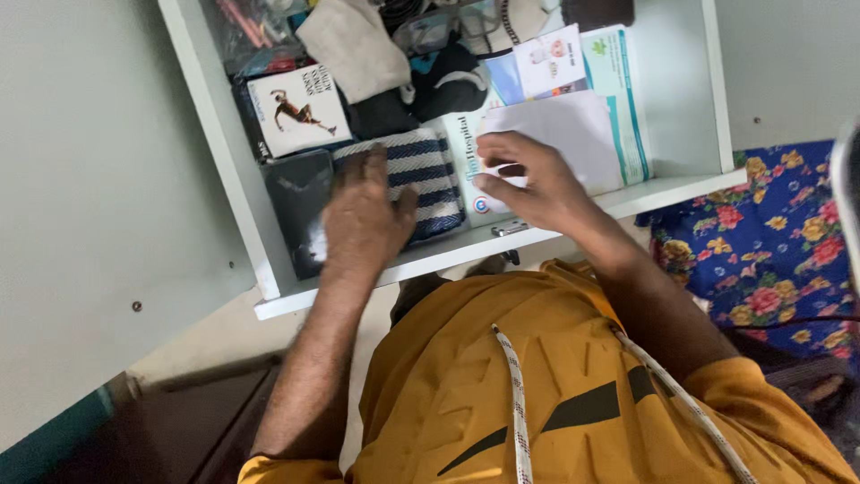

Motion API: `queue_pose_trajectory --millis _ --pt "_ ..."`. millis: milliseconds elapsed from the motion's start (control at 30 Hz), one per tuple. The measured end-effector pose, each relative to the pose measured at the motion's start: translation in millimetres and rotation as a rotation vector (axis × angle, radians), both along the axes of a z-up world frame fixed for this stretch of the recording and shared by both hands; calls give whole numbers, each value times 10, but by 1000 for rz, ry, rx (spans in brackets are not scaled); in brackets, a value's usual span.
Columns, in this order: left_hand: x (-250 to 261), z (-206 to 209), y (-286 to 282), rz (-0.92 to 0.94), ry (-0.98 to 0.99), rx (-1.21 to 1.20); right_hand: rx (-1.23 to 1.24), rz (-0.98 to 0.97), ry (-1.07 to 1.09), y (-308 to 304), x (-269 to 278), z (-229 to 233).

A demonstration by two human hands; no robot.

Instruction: The person opens a white drawer and removes various items one by one, including gloves, a wallet, a notebook, and socks. Each item is briefly handled and then placed onto a nearby chair or surface.

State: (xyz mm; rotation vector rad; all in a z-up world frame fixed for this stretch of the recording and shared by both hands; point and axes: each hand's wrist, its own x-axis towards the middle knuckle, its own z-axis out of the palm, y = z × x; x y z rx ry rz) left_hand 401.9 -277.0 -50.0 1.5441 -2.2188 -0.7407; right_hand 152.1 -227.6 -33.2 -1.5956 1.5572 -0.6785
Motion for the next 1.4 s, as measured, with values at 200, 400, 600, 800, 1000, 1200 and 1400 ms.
queue_pose_trajectory --millis 200,400,600,800,1000,1200,1400 --pt "308 -264 24 102 -39 44 367 45 271 -434 442 -277" --pt "330 -281 83 152 77 151 304 85 365 -550 499 -456" --pt "307 -459 70 171 96 185 358 23 272 -517 533 -501" --pt "287 -378 -66 364 345 501 371 -13 242 -517 521 -612" --pt "240 -278 -122 340 529 545 372 -4 199 -518 423 -700" --pt "239 -416 -174 441 808 599 378 14 251 -562 357 -717" --pt "203 -485 -190 262 672 840 434 20 290 -576 305 -712"
